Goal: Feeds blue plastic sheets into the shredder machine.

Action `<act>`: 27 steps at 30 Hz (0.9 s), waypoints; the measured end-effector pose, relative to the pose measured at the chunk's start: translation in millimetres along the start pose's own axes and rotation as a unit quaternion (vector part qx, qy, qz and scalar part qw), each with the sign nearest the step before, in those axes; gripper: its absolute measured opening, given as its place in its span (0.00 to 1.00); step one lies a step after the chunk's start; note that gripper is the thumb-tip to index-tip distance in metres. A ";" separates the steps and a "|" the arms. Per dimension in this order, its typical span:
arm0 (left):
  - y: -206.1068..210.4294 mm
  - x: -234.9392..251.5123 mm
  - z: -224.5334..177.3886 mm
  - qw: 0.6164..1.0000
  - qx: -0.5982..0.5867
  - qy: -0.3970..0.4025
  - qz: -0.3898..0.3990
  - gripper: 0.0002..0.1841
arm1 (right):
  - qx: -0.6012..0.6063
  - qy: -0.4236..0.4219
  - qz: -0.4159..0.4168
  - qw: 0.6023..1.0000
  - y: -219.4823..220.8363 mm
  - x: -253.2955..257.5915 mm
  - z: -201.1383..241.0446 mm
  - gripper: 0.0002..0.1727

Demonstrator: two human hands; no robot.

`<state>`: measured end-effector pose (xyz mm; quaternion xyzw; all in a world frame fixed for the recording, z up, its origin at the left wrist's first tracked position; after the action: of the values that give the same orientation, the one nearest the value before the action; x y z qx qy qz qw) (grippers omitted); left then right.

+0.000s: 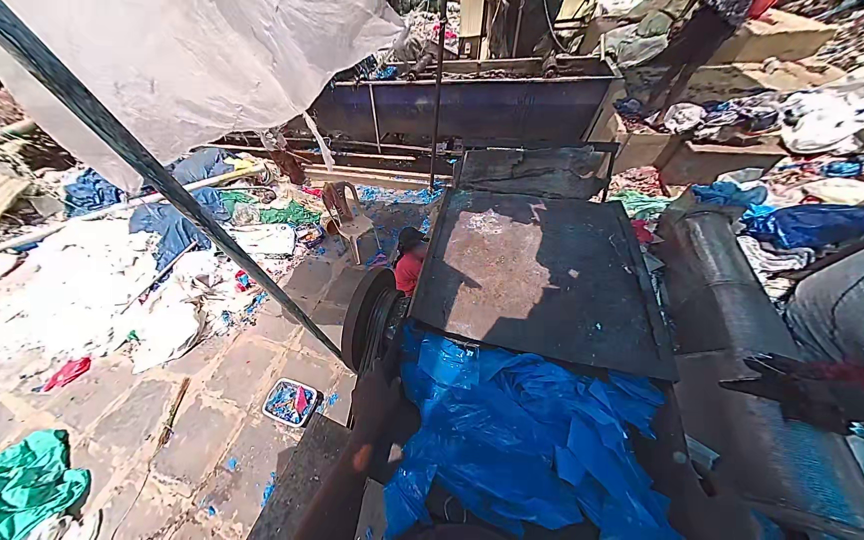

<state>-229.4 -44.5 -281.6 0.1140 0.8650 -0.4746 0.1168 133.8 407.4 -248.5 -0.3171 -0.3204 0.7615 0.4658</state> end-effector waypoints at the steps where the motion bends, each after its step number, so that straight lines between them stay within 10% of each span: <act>1: 0.6 0.6 0.5 1.000 0.000 0.000 0.000 0.31 | 0.001 0.003 0.001 1.000 -0.3 -1.3 1.1 0.33; 27: -1.4 -0.8 -0.6 1.000 -0.005 0.012 -0.001 0.30 | -0.017 0.000 -0.002 1.000 0.0 1.5 0.2 0.33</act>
<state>-229.2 -44.8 -279.9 0.1180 0.8686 -0.4693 0.1063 133.1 408.8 -248.7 -0.3239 -0.3339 0.7551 0.4620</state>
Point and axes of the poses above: each hand's wrist, its own x-axis towards the middle knuckle, its own y-axis out of the palm, z = x × y, the point moved 10 cm from there along x, towards the middle knuckle, and after that the axes turned 11 degrees about -x, right-handed, at the moved point
